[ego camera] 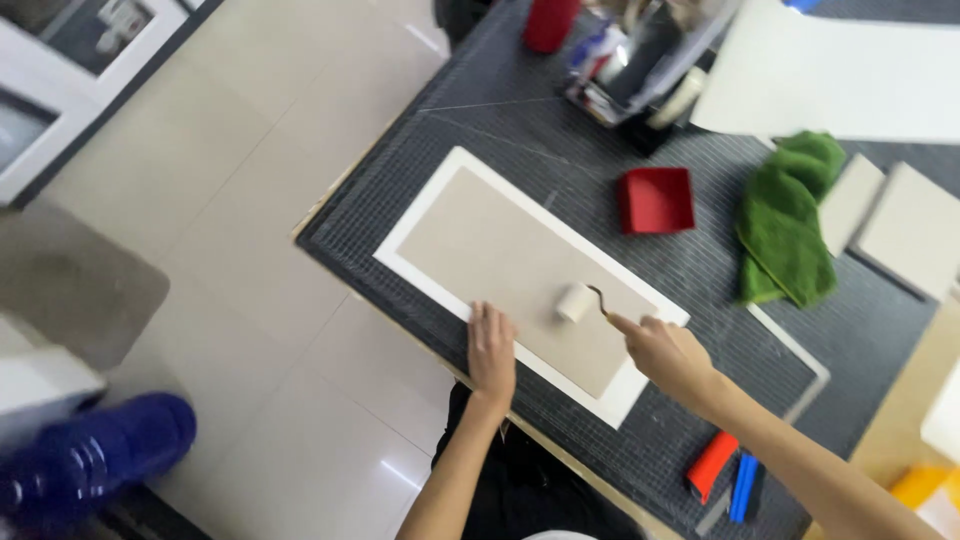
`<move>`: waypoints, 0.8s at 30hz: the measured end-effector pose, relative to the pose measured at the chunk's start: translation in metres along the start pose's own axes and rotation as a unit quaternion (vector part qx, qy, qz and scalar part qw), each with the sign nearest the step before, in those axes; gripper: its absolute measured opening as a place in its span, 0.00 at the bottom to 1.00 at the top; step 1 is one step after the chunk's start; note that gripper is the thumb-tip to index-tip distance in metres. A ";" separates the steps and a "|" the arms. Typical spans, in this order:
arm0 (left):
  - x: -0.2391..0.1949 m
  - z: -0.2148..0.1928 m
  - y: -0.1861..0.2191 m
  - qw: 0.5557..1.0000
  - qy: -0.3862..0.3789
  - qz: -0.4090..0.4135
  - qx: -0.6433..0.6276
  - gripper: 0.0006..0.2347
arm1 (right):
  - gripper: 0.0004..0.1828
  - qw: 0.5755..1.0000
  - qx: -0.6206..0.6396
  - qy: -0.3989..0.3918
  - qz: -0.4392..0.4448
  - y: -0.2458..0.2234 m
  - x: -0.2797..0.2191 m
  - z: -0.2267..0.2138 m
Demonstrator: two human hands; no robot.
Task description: Assembling a hard cover by applying glue to a paper sheet with a roller and placing cardboard panels
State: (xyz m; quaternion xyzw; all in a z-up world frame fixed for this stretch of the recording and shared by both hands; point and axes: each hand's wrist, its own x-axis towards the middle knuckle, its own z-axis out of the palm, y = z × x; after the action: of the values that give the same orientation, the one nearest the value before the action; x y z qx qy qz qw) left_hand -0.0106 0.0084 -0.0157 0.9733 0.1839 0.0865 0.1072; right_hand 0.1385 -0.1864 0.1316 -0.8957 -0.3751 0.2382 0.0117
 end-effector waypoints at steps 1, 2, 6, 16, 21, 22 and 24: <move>-0.002 0.004 -0.002 1.000 0.026 -0.008 -0.010 0.14 | 0.28 0.999 -0.017 -0.025 0.028 0.019 -0.021 0.010; -0.003 0.008 0.000 0.998 0.049 -0.006 -0.027 0.13 | 0.27 0.996 -0.030 -0.050 0.067 0.037 -0.051 0.023; -0.011 0.023 -0.016 0.997 0.001 0.034 -0.072 0.10 | 0.26 0.939 0.092 -0.109 0.312 0.062 -0.140 0.000; 0.002 0.002 -0.013 0.998 0.013 0.030 0.046 0.11 | 0.20 0.695 0.184 0.270 0.641 0.168 -0.462 0.184; 0.005 0.005 -0.016 0.997 0.010 0.026 0.069 0.12 | 0.17 0.703 0.190 0.335 0.598 0.255 -0.449 0.256; 0.005 0.006 -0.017 0.997 0.006 0.016 0.081 0.12 | 0.17 0.720 0.183 0.334 0.579 0.262 -0.440 0.253; 0.005 0.009 -0.018 0.996 0.002 0.009 0.093 0.13 | 0.16 0.736 0.176 0.333 0.563 0.279 -0.432 0.253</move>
State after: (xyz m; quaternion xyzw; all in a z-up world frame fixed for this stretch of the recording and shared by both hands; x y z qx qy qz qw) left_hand -0.0100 0.0249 -0.0280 0.9805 0.1821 0.0717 0.0149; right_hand -0.0470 -0.7189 0.0323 -0.9474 0.2740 -0.0505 0.1574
